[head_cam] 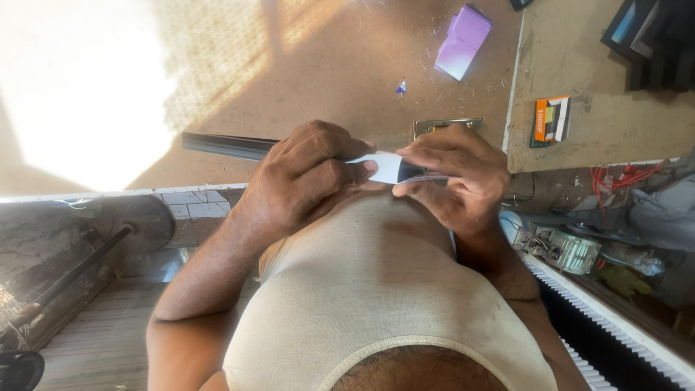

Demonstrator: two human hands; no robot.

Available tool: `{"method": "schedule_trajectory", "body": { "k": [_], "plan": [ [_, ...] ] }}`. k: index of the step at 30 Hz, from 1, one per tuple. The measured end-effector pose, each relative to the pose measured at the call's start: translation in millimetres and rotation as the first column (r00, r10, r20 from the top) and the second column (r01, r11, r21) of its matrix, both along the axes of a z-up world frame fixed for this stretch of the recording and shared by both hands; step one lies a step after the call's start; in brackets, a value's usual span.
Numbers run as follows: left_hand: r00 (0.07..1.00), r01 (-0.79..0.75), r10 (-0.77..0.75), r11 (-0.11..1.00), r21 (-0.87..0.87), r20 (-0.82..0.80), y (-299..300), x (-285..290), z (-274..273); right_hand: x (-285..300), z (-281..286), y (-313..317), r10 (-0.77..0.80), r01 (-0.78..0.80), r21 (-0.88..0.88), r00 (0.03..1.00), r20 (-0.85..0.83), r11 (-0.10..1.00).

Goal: The person inserts printed images into black frames, places them on a table, and uses a handheld tool to press the backing into the frame. The person repeats this process for several different images, stacking the finished frames on the table.

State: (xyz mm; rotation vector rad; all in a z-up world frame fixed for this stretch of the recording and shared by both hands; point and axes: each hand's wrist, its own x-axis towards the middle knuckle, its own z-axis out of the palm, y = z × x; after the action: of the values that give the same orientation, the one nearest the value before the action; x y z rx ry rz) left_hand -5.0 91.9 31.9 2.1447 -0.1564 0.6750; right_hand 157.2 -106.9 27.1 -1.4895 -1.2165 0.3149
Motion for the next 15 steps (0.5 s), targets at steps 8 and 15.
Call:
{"method": "schedule_trajectory", "body": {
  "k": [8,15],
  "plan": [
    [0.998,-0.011,0.013,0.999,0.046,-0.055,-24.4,-1.7,11.4,20.7,-44.7,12.8,0.388,-0.542,0.04,0.547,-0.742,0.839],
    [0.99,0.043,-0.022,0.987,0.152,-0.137,-31.8,-1.2,5.6,13.5,-41.1,4.7,0.141,-0.369,-0.235,0.752,-0.644,0.899]
  ]
}}
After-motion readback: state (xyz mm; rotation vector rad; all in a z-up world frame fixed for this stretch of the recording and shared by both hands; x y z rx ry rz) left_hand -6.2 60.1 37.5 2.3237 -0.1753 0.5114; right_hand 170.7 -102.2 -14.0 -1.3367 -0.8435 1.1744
